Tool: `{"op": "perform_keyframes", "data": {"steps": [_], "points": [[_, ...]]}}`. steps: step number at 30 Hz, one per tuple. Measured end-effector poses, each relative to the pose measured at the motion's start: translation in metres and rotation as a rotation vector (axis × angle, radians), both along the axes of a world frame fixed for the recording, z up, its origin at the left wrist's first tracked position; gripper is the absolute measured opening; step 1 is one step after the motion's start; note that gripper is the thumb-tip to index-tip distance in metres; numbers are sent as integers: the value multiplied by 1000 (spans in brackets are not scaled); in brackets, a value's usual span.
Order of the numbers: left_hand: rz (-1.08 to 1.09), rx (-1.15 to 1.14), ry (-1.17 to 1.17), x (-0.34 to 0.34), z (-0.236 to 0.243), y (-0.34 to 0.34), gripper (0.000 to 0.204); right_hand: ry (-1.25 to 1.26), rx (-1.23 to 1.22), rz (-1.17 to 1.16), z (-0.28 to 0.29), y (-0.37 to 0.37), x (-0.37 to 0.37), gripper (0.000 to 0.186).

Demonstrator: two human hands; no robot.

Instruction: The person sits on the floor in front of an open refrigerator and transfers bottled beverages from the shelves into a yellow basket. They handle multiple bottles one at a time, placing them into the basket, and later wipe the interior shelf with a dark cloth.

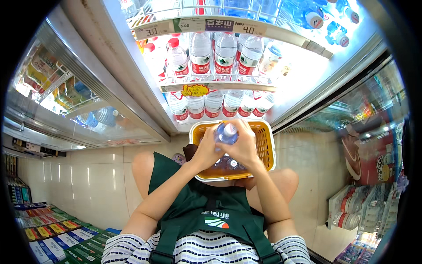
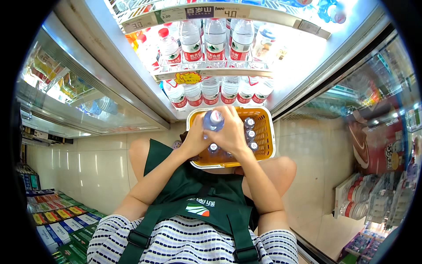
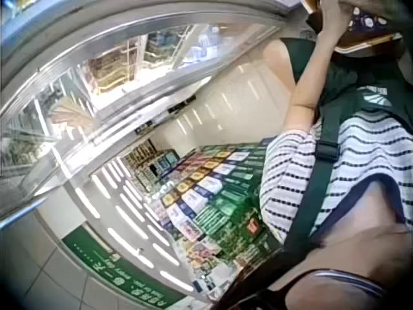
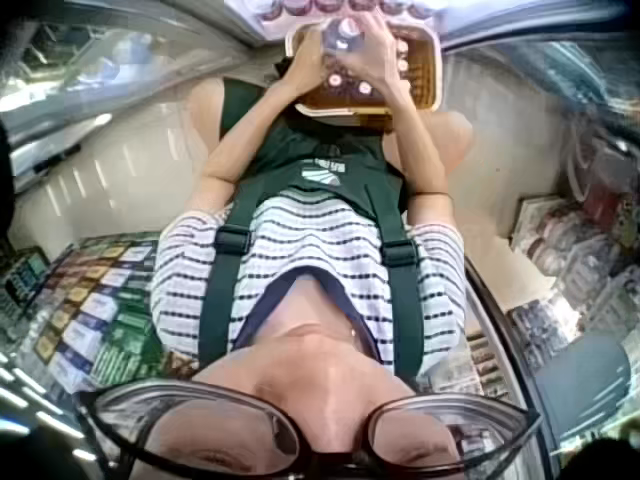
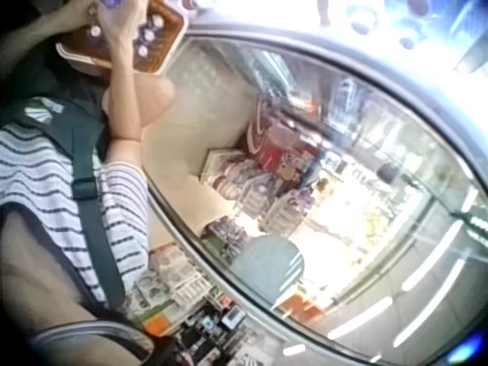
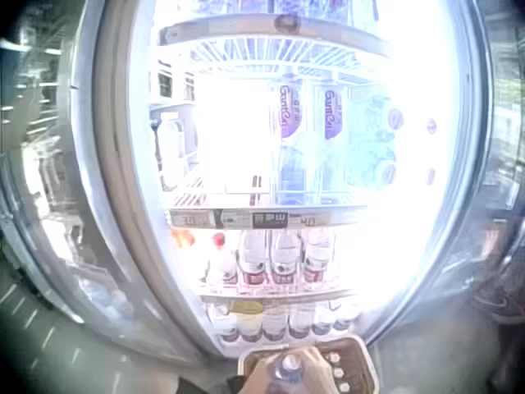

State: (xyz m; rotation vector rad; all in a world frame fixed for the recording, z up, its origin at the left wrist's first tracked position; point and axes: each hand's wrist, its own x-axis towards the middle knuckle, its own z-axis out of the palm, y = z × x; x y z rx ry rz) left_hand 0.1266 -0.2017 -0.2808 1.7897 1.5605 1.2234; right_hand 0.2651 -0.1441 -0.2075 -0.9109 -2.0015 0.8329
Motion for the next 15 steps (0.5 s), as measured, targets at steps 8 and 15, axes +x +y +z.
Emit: {"op": "perform_keyframes", "data": {"steps": [8,15], "points": [[385,-636,200,-43,-133,-57,87,-74,-157,104,-136,-31,-25,45],[580,-766,-61,-55,-202,-61,66,-323,-82,194,-213,-34,-49,44]]}}
